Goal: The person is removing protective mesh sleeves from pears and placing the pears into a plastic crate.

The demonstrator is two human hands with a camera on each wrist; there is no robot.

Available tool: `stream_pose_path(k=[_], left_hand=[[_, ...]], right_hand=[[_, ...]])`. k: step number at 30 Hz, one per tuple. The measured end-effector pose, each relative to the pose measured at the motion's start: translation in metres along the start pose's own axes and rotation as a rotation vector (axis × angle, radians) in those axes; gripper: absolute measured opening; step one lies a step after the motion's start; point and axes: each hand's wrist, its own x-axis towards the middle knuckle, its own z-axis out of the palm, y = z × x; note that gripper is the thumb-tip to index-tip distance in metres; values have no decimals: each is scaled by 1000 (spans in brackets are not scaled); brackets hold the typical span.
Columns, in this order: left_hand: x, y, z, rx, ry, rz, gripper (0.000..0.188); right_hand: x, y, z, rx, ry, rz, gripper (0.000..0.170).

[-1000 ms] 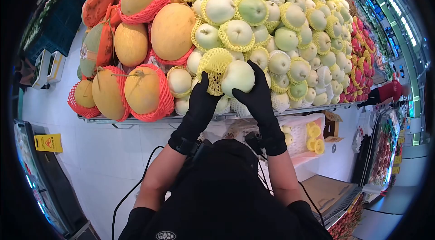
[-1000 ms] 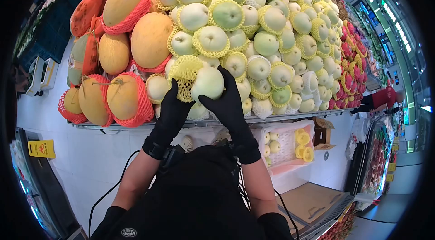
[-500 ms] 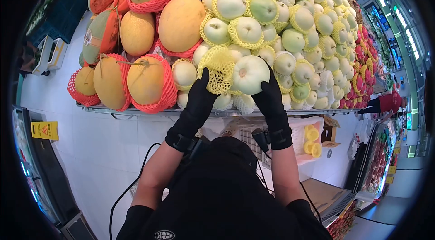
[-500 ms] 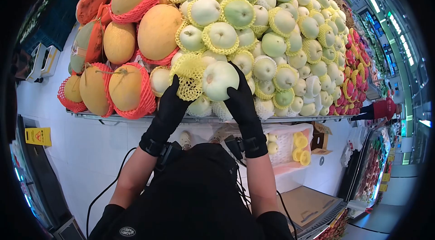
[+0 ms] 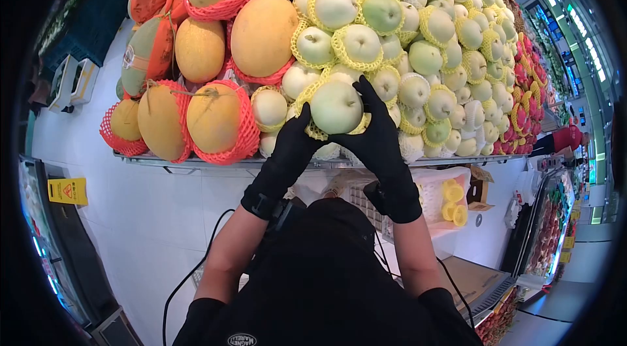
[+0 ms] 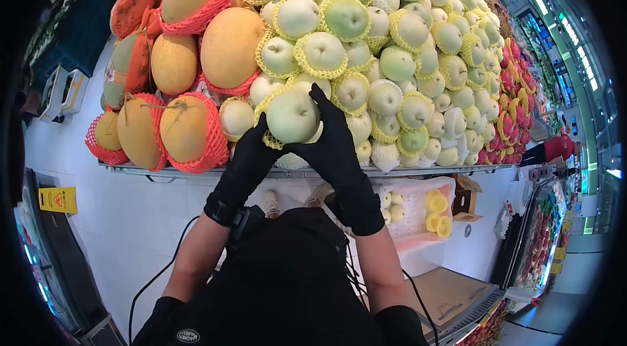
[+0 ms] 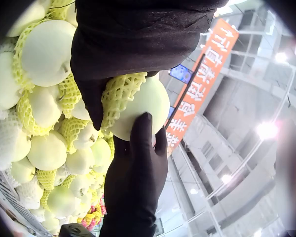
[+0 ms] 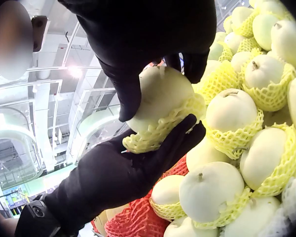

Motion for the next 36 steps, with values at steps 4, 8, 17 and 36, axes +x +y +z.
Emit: stream_pose_path(k=[4, 8, 17, 36], left_hand=[[2, -4, -8, 336, -109, 295, 45], [2, 2, -8, 965, -72, 521, 56], [11, -5, -6, 880, -38, 521, 50], [10, 1, 3, 1254, -85, 679, 39]], right_hand=[[0, -5, -7, 67, 1, 91, 92], [-1, -4, -11, -70, 21, 47, 84], [-4, -24, -8, 7, 27, 138, 84], [-11, -17, -9, -14, 102, -34, 82]])
